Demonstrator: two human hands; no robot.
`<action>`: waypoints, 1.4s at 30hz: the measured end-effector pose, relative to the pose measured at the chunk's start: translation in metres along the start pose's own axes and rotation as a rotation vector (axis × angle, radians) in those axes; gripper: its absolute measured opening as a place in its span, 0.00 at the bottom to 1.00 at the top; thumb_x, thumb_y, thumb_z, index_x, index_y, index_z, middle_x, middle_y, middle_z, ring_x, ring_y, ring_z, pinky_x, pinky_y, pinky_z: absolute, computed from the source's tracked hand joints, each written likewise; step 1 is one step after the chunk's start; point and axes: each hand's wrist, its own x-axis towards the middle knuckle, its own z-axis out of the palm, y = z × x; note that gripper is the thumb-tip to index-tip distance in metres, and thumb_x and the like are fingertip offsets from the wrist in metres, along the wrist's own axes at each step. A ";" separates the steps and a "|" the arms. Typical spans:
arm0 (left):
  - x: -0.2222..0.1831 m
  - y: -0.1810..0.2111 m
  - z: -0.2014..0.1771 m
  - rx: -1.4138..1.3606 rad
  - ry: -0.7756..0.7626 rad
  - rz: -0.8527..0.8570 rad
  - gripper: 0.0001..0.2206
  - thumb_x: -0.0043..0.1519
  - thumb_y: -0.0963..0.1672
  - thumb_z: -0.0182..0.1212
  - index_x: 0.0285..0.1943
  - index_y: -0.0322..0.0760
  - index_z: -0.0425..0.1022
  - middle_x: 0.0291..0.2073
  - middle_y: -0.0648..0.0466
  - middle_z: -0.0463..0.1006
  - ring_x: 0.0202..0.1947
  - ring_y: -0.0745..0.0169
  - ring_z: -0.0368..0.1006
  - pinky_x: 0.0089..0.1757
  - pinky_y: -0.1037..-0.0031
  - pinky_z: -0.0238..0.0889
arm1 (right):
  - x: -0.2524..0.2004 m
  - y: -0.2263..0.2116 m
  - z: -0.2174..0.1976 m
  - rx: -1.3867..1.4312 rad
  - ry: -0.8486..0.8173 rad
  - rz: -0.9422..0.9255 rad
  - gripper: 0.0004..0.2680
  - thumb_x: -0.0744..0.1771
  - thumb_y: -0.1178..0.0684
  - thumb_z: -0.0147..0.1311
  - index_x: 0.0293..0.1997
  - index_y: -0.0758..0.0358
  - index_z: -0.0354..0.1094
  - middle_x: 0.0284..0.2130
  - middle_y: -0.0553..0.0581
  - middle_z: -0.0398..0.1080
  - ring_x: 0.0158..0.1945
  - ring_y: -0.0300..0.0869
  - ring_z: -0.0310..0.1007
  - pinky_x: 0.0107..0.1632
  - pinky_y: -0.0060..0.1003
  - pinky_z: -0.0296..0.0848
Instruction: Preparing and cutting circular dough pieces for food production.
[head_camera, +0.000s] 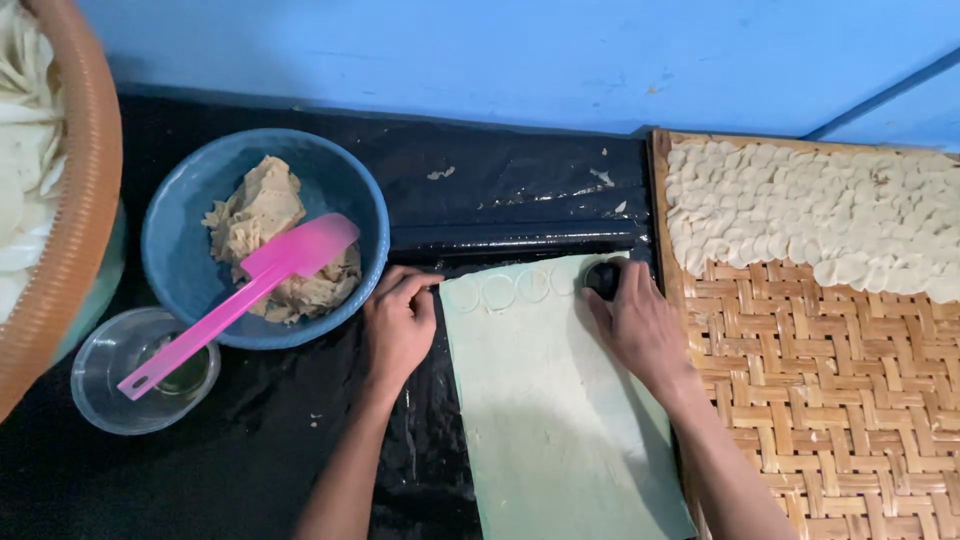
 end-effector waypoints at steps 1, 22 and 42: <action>0.000 -0.003 0.002 0.002 -0.001 0.000 0.10 0.56 0.33 0.57 0.40 0.34 0.82 0.34 0.50 0.79 0.31 0.52 0.75 0.32 0.65 0.66 | 0.003 0.001 0.002 0.002 -0.001 0.001 0.20 0.68 0.41 0.54 0.53 0.71 0.57 0.41 0.71 0.69 0.40 0.64 0.75 0.36 0.55 0.75; 0.001 -0.002 0.005 0.011 0.019 0.078 0.10 0.58 0.33 0.57 0.42 0.34 0.81 0.36 0.48 0.80 0.35 0.50 0.77 0.37 0.66 0.69 | 0.026 0.001 0.029 -0.302 -0.045 0.009 0.19 0.71 0.36 0.43 0.48 0.67 0.60 0.32 0.67 0.70 0.28 0.56 0.77 0.25 0.48 0.74; -0.003 -0.012 0.007 -0.039 0.020 -0.028 0.10 0.57 0.34 0.58 0.39 0.36 0.83 0.35 0.51 0.79 0.34 0.52 0.76 0.36 0.65 0.67 | -0.045 -0.082 0.004 0.259 -0.112 -0.101 0.19 0.68 0.43 0.53 0.58 0.69 0.56 0.38 0.70 0.74 0.35 0.61 0.78 0.35 0.50 0.78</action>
